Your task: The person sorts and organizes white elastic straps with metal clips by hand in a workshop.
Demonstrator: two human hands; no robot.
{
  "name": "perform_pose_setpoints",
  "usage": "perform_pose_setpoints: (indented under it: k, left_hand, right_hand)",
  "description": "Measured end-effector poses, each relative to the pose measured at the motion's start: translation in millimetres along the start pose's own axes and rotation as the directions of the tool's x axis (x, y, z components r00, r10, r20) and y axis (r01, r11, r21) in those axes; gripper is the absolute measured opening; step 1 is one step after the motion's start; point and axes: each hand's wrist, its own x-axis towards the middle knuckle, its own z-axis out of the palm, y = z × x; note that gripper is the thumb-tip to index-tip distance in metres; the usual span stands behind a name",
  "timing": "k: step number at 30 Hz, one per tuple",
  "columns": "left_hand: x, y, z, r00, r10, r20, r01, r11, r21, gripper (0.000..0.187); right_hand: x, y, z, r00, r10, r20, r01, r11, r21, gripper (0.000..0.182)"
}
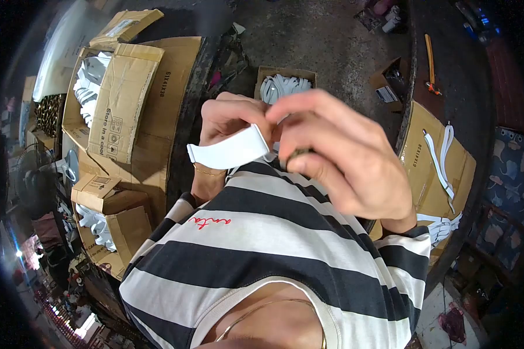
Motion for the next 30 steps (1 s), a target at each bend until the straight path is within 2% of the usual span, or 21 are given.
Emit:
perform_pose_setpoints:
  k: [3,6,7,8,9,11,12,13,14,15,16,17,19,21,24,27,28,30]
  left_hand:
    - [2,-2,0,0.998,-0.024,0.053,0.021,0.998,0.051,0.014]
    - [4,-4,4,0.999,0.034,0.032,-0.035,0.999,0.015,0.015]
    - [3,-4,5,1.000,0.004,0.017,-0.005,0.999,0.051,0.015]
    - [3,-4,5,1.000,-0.026,0.003,0.025,0.996,0.087,0.015]
    - [3,-6,7,1.000,-0.026,0.006,0.025,0.996,0.087,0.015]
    - [2,-8,11,1.000,-0.006,-0.028,0.010,0.989,0.147,0.014]
    - [2,-2,13,0.992,-0.114,-0.062,0.122,0.982,0.143,0.013]
    - [2,-3,13,0.992,-0.111,-0.062,0.119,0.982,0.144,0.013]
    - [0,-5,12,0.991,-0.113,-0.068,0.121,0.986,0.114,0.012]
    - [0,-7,11,0.991,-0.114,-0.073,0.120,0.989,0.086,0.012]
    - [1,-10,11,0.996,-0.041,-0.077,0.046,0.997,0.065,0.013]
    - [0,-10,12,0.996,-0.041,-0.078,0.046,0.997,0.067,0.013]
    - [0,-11,14,0.994,-0.043,-0.098,0.051,0.995,0.084,0.012]
    - [-1,-13,13,0.997,-0.045,-0.061,0.049,0.996,0.075,0.011]
    - [-3,-11,18,0.988,-0.155,-0.022,0.156,0.985,0.078,0.009]
    - [-5,-16,24,0.988,-0.151,-0.024,0.152,0.988,0.027,0.008]
    - [-7,-17,25,0.980,-0.199,-0.026,0.200,0.979,0.031,0.011]
    - [-5,-14,26,0.980,-0.199,-0.006,0.199,0.979,0.039,0.015]
  right_hand:
    - [1,0,0,0.998,0.042,-0.049,-0.042,0.999,0.011,0.007]
    - [1,-2,7,0.994,0.025,-0.108,-0.030,0.998,-0.047,0.010]
    - [2,-2,11,0.989,0.027,-0.142,-0.039,0.995,-0.086,0.011]
    - [4,2,16,0.981,-0.051,-0.185,0.021,0.987,-0.162,0.013]
    - [4,4,20,0.981,-0.051,-0.188,0.020,0.986,-0.164,0.013]
    - [3,9,27,0.955,-0.013,-0.296,-0.039,0.985,-0.169,0.012]
    - [2,14,29,0.949,0.021,-0.313,-0.062,0.991,-0.121,0.012]
    - [2,14,28,0.950,0.019,-0.313,-0.061,0.991,-0.123,0.012]
    - [1,15,28,0.941,0.121,-0.317,-0.116,0.993,0.035,0.012]
    - [1,15,26,0.926,0.219,-0.306,-0.166,0.968,0.191,0.012]
    - [1,16,23,0.956,0.119,-0.268,-0.111,0.993,0.043,0.012]
    - [1,14,20,0.956,0.117,-0.268,-0.109,0.993,0.045,0.012]
    - [-1,12,15,0.981,0.029,-0.190,-0.043,0.996,-0.072,0.013]
    - [-5,10,12,0.983,0.046,-0.180,-0.057,0.997,-0.057,0.012]
    - [-11,10,5,0.992,0.029,-0.120,-0.041,0.994,-0.099,0.012]
    - [-16,11,1,0.997,0.033,-0.075,-0.040,0.995,-0.086,0.013]
    - [-18,11,-1,0.998,0.043,-0.048,-0.046,0.997,-0.066,0.012]
    - [-22,12,-3,0.999,0.046,-0.026,-0.048,0.998,-0.046,0.011]
